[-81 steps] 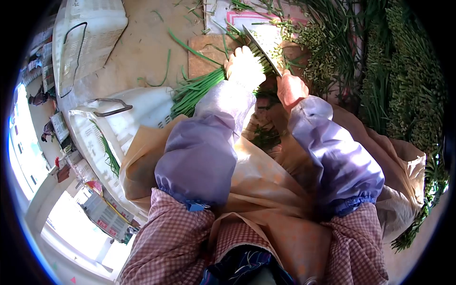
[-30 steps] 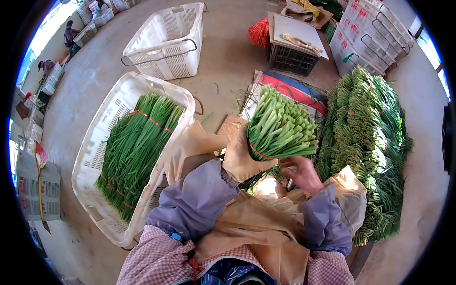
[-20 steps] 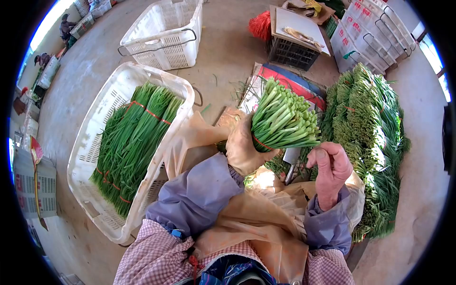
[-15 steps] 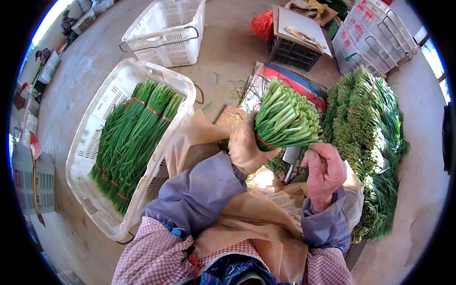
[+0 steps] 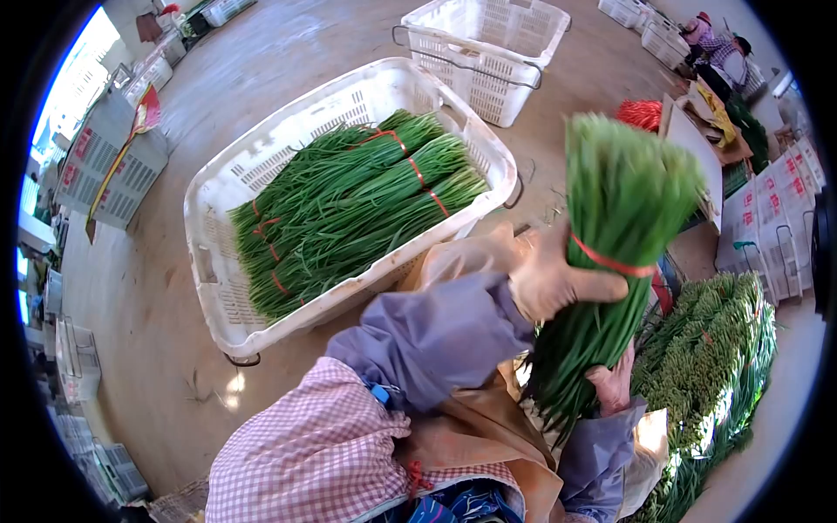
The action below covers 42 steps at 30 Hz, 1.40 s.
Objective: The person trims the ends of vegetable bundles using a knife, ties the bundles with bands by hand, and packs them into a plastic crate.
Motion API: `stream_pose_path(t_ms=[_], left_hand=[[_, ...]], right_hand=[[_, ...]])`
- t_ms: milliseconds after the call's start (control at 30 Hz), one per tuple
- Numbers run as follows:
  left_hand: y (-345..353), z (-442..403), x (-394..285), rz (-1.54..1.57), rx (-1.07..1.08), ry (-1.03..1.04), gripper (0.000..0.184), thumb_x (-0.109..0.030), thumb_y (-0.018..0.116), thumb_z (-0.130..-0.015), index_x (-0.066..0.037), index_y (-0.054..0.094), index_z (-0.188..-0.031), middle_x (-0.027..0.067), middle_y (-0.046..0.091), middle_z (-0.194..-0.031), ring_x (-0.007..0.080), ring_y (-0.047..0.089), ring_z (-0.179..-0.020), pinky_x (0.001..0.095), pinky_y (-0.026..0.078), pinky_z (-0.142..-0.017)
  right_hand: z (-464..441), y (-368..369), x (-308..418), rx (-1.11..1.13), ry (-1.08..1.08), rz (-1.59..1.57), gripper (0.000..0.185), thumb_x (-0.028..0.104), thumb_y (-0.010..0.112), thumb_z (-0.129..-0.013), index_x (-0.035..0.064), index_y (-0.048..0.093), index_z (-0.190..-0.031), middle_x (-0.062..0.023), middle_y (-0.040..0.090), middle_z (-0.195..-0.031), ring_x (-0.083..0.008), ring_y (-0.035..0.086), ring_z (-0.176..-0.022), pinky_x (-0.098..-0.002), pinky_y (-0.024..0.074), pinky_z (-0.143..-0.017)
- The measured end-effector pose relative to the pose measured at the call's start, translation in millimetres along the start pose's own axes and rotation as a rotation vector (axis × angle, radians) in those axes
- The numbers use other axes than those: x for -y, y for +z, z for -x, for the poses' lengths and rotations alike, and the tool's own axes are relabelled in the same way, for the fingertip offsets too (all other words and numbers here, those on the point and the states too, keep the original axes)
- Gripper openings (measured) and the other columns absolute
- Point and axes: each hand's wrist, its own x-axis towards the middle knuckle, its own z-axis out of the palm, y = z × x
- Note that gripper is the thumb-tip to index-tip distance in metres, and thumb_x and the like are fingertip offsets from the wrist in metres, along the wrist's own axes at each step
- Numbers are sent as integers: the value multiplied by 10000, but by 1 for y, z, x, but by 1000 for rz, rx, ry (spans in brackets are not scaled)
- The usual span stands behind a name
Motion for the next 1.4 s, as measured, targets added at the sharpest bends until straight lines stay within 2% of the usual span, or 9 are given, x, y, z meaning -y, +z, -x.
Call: stream_pose_path(t_ms=[133,167,267,400,567,667,1067,1267,1400], left_hand=[[-76,-16,-79,-213,60,167,675,-451,766,-752,-29,584,-1247,130,642,-1161,277,642,-1017,402,529,-898],[-94,-22,-117,-197,55,178,561,-245,744,-715,-12,621,-1210,166,667,-1143,268,672,-957,421,553,-880],[-130,-4,-223,-288,-197,105,714,-357,786,-722,-33,537,-1307,184,634,-1211,303,663,-1018,442,539,-907],[-201,-3,-350,-1245,-419,5,735,-287,782,-749,-41,488,-1376,157,624,-1241,288,633,-1100,418,519,-954],[-289,-43,-304,-2489,-544,-195,915,-306,850,-587,-10,480,-1370,237,648,-1160,360,632,-1089,410,482,-955],[-332,-72,-222,-2240,-548,-522,963,-397,848,-554,-6,486,-1357,263,644,-1142,386,632,-1076,423,487,-942],[-472,-108,-79,-1773,-253,-503,1000,-292,893,-510,21,481,-1366,212,544,-1307,337,462,-1270,395,337,-1098],[-553,-88,-57,-1104,-201,-472,640,-29,784,-693,28,518,-1272,150,660,-1047,280,660,-939,388,559,-806],[-671,-101,-46,-1520,-165,-661,771,-164,764,-705,-30,454,-1398,163,605,-1224,306,581,-1098,403,470,-928]], right_hand=[[-21,33,-10,341,10,72,997,291,897,-691,35,336,-1474,-99,570,-1295,-212,525,-1212,-367,413,-1035],[-23,33,-16,379,101,121,956,297,871,-728,37,336,-1477,-117,584,-1270,-215,550,-1171,-367,434,-1000],[-33,17,-58,409,337,329,802,243,799,-806,52,381,-1463,-168,648,-1127,-224,639,-953,-370,508,-857],[-20,-28,-130,250,489,755,632,247,738,-801,43,509,-1354,-188,693,-975,-267,685,-830,-385,541,-762],[2,-38,-207,285,401,912,519,312,735,-776,86,610,-1226,-180,711,-901,-360,685,-817,-451,542,-750],[15,-30,-234,341,443,895,499,300,718,-805,76,608,-1237,-167,718,-860,-330,701,-827,-433,549,-749],[24,-10,-257,293,512,860,457,274,690,-795,86,607,-1203,-163,703,-874,-339,681,-840,-443,530,-753],[36,17,-270,299,510,1000,397,374,654,-837,156,638,-1168,-144,681,-961,-325,662,-893,-467,531,-724],[14,8,-238,320,562,945,480,329,647,-868,142,549,-1299,-171,669,-1041,-361,651,-970,-479,517,-828]])
